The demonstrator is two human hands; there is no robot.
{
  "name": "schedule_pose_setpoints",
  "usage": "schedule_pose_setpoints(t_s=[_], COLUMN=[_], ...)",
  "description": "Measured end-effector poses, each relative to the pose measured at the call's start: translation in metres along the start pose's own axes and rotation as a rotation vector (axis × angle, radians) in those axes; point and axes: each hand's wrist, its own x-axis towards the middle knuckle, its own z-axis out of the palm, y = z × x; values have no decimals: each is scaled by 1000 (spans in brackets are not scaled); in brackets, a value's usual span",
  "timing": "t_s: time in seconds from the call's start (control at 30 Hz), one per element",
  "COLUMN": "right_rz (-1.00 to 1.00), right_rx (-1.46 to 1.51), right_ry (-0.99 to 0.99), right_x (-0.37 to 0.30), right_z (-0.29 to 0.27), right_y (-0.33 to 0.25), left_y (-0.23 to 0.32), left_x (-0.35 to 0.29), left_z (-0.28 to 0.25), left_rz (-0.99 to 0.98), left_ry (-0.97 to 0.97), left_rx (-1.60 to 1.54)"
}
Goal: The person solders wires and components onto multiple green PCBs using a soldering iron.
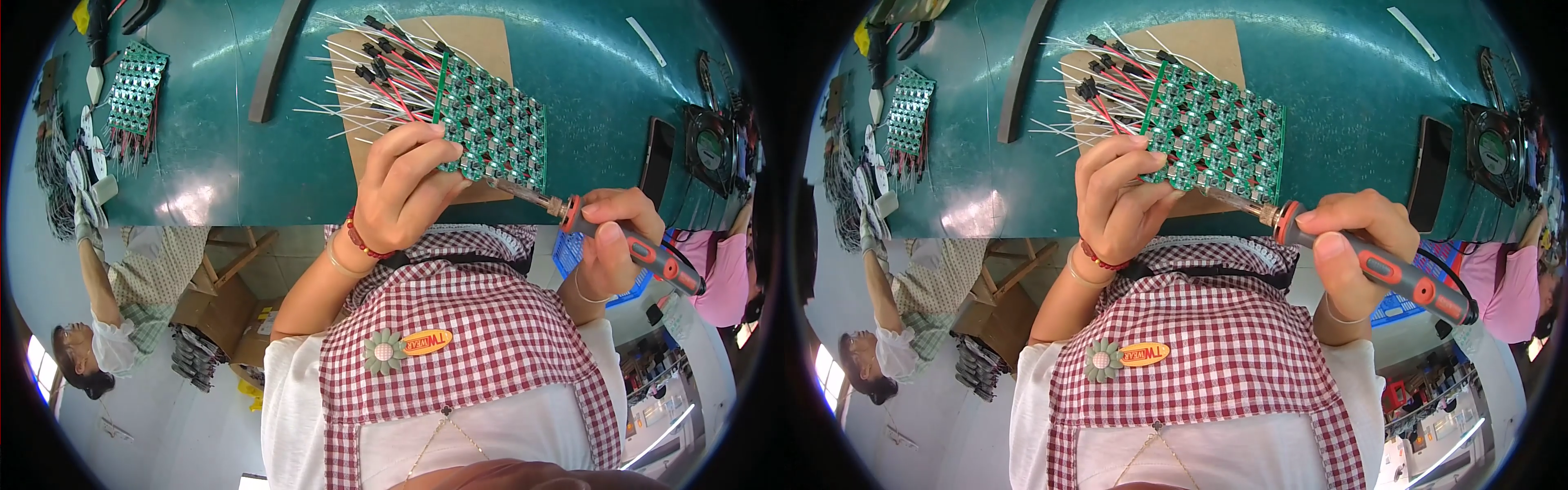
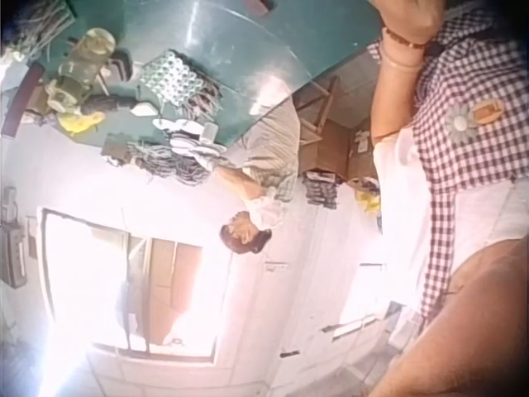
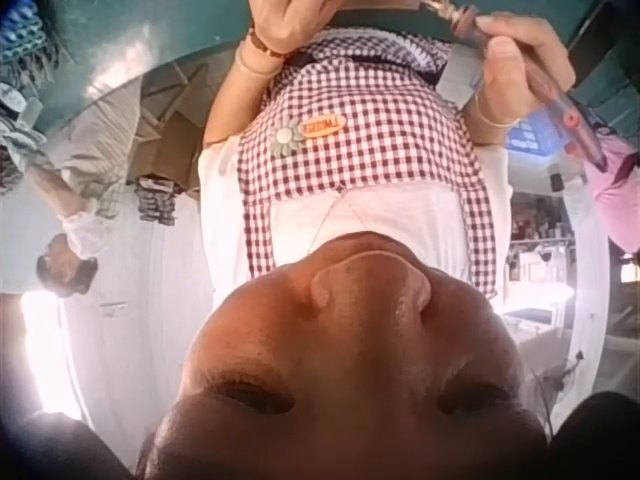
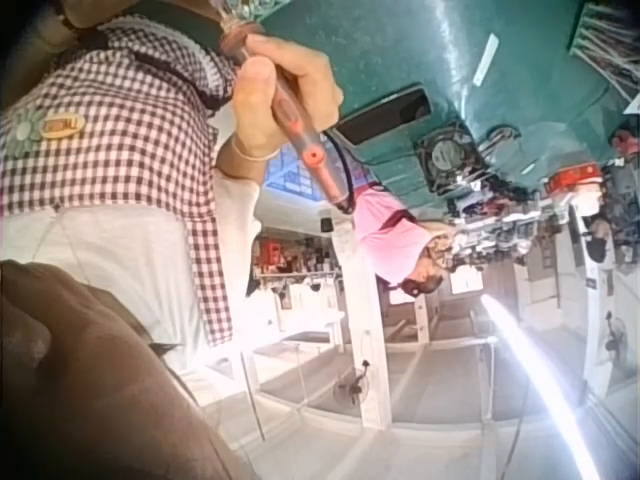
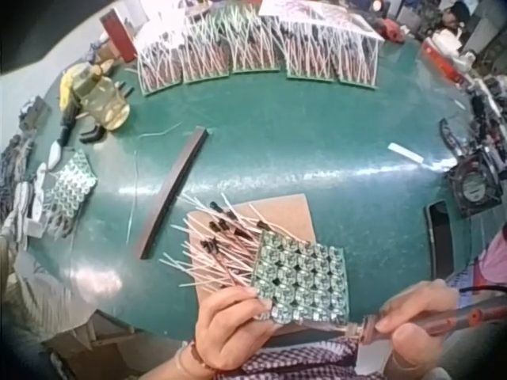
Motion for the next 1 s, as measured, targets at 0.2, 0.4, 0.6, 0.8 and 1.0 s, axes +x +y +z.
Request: schedule_pose_setpoints(t_s=[0.2,0.4,0.6,0.8,1.0], right_rz=[16,34,66,72,116], right_rx=[32,40,38,57,176], right_ry=[-12,50,80,133,237], right_x=[1,-4,-6,-6,-1], right_z=[-12,-13,-14,-9,-6], right_y=[-3,-1,0,0,2], left_y=[0,0,-1,-1,-5], left_x=[0,1,0,0,1], left_z=[-1,-2,-2,-2,-2], left_rz=[-5,-14,-17,-22,8], left_ry=[6,3,3,0,-20], left_rx=[4,8,12,17,-10])
